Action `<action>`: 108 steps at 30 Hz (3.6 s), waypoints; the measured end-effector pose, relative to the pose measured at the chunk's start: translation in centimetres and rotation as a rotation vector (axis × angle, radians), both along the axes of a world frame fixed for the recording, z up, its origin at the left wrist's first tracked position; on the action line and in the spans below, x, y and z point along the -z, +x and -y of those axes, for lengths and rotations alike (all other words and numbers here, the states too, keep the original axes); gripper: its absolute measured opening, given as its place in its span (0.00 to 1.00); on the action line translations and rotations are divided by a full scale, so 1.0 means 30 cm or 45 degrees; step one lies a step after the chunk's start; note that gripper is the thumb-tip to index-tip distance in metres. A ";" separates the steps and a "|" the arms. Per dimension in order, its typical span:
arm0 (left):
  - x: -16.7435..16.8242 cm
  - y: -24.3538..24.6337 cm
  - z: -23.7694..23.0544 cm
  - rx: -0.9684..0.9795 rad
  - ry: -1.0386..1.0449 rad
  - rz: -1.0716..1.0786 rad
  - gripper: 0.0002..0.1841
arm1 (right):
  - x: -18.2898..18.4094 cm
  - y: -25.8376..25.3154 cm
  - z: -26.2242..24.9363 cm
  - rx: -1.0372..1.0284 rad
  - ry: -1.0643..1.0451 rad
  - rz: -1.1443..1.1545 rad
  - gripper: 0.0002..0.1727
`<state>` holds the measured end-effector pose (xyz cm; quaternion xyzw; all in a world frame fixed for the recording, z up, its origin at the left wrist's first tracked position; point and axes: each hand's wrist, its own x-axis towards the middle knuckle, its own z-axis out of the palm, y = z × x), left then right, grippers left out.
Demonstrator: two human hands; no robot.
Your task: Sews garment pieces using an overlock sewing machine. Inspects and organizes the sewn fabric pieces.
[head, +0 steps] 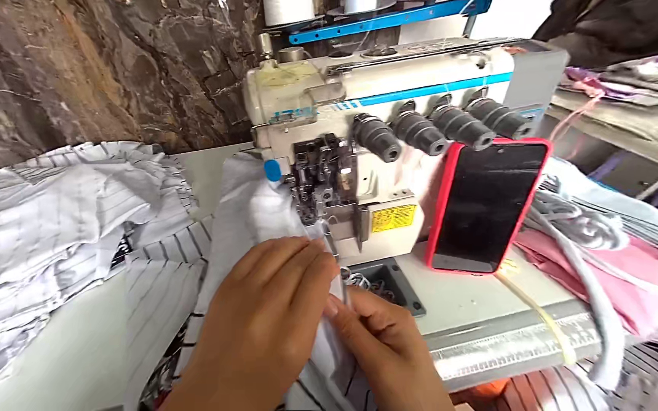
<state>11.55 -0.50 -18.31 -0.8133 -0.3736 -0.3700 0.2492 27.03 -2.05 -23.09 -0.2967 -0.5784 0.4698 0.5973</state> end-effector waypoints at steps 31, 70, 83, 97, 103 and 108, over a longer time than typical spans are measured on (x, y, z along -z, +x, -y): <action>0.013 -0.088 0.159 0.236 -0.180 -0.036 0.10 | 0.071 0.045 0.157 -0.258 -0.038 0.145 0.11; 0.072 -0.026 0.197 0.174 -0.294 0.276 0.05 | 0.028 0.048 0.105 -0.134 0.044 0.126 0.08; 0.136 -0.019 0.237 0.372 -0.226 0.474 0.03 | -0.012 0.116 0.158 -0.308 -0.022 0.184 0.06; 0.174 -0.018 0.255 0.342 -0.096 0.243 0.06 | -0.032 0.146 0.190 -0.380 -0.086 0.249 0.10; 0.172 -0.034 0.243 0.330 0.003 0.071 0.07 | -0.027 0.135 0.179 -0.411 -0.222 0.068 0.12; 0.212 -0.041 0.230 0.326 -0.087 0.178 0.17 | -0.006 0.102 0.159 -0.315 -0.187 -0.001 0.09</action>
